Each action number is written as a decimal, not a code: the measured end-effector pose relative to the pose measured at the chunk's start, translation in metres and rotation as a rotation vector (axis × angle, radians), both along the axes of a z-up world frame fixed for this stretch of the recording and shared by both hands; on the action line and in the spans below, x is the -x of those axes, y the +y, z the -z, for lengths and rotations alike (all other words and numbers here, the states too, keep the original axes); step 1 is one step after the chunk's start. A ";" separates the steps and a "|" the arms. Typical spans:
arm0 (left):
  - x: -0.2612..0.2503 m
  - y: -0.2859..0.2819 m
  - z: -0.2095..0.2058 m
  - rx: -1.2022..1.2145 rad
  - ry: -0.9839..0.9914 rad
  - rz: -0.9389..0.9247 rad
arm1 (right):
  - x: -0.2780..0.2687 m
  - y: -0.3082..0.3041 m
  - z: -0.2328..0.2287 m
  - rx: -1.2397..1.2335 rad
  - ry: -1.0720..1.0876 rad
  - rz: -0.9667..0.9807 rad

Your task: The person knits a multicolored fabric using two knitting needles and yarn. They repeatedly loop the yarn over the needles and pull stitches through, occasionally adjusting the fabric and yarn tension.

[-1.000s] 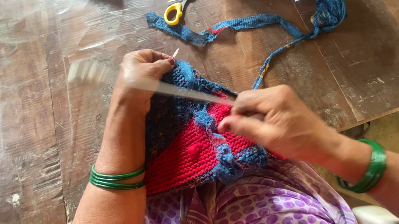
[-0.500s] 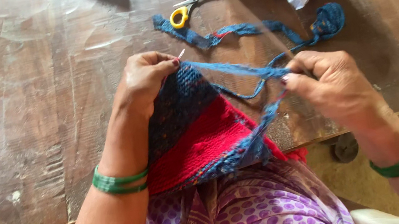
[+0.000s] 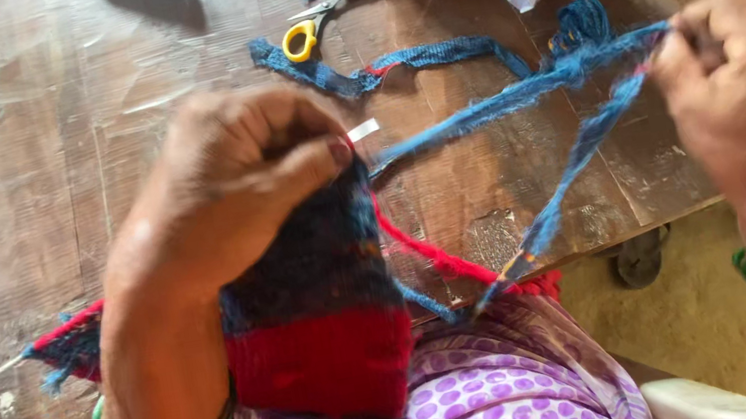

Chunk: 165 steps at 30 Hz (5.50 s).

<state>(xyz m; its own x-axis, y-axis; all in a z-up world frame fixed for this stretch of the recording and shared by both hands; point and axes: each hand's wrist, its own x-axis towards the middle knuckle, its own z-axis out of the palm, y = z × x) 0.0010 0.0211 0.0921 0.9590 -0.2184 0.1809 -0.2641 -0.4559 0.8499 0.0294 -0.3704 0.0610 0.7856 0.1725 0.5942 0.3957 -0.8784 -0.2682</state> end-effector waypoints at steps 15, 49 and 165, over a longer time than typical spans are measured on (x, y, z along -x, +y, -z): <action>0.018 -0.003 0.055 0.197 0.306 -0.071 | -0.011 0.000 0.009 -1.270 0.330 -0.611; 0.017 -0.001 0.054 0.413 0.318 -0.126 | -0.006 0.138 0.070 -1.676 0.326 -0.436; 0.057 -0.010 0.023 0.399 0.065 -0.218 | 0.047 0.171 -0.031 -0.559 0.311 -0.758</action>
<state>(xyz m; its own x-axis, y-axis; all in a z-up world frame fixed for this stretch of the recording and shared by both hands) -0.0565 0.0106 0.0694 0.9869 0.0647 0.1476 -0.1384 -0.1284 0.9820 -0.0176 -0.1991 0.0919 0.7184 0.4515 0.5292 0.6421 -0.1380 -0.7541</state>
